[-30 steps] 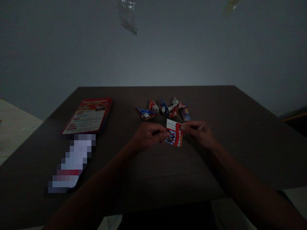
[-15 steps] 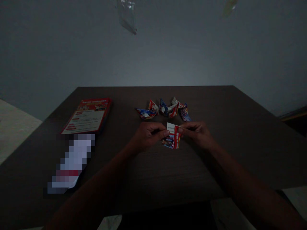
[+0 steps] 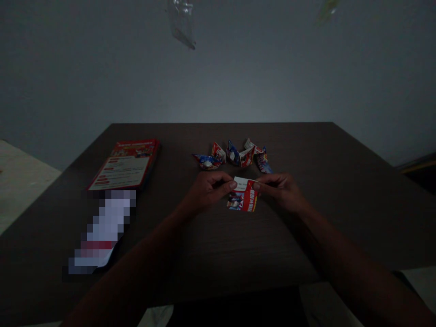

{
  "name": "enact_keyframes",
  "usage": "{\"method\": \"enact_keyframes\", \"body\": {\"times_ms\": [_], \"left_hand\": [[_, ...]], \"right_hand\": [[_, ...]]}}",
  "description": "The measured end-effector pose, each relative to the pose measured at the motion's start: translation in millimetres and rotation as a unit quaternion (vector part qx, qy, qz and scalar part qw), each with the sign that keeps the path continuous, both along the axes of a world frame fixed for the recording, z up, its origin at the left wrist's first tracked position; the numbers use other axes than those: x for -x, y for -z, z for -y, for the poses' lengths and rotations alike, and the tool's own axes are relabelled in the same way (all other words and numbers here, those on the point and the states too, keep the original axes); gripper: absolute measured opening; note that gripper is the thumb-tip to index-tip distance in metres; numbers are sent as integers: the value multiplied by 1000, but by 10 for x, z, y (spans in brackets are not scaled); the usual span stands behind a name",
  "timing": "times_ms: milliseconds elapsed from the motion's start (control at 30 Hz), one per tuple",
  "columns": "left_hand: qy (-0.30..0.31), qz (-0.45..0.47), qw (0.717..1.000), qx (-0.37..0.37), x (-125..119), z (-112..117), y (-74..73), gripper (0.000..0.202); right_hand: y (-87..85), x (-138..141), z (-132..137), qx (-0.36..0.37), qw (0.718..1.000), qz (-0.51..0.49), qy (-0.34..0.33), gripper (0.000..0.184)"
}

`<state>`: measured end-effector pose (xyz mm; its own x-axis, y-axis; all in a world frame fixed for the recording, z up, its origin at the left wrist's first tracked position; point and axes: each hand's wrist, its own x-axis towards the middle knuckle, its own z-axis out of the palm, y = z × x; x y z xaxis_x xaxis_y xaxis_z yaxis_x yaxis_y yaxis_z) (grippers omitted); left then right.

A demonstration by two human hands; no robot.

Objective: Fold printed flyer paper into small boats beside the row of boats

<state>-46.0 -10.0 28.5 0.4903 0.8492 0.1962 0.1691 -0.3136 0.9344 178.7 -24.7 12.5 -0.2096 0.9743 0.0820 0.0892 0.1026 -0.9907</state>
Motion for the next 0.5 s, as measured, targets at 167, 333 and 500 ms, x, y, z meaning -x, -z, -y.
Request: {"method": "enact_keyframes", "body": {"times_ms": [167, 333, 500], "left_hand": [[-26, -30, 999, -23, 2, -6, -8, 25], [-27, 29, 999, 33, -25, -6, -8, 26], [63, 13, 987, 145, -67, 24, 58, 37]], "right_hand": [[-26, 21, 14, 0, 1000, 13, 4, 23], [7, 10, -2, 7, 1000, -15, 5, 24], [21, -21, -13, -6, 999, -12, 44, 23]]}}
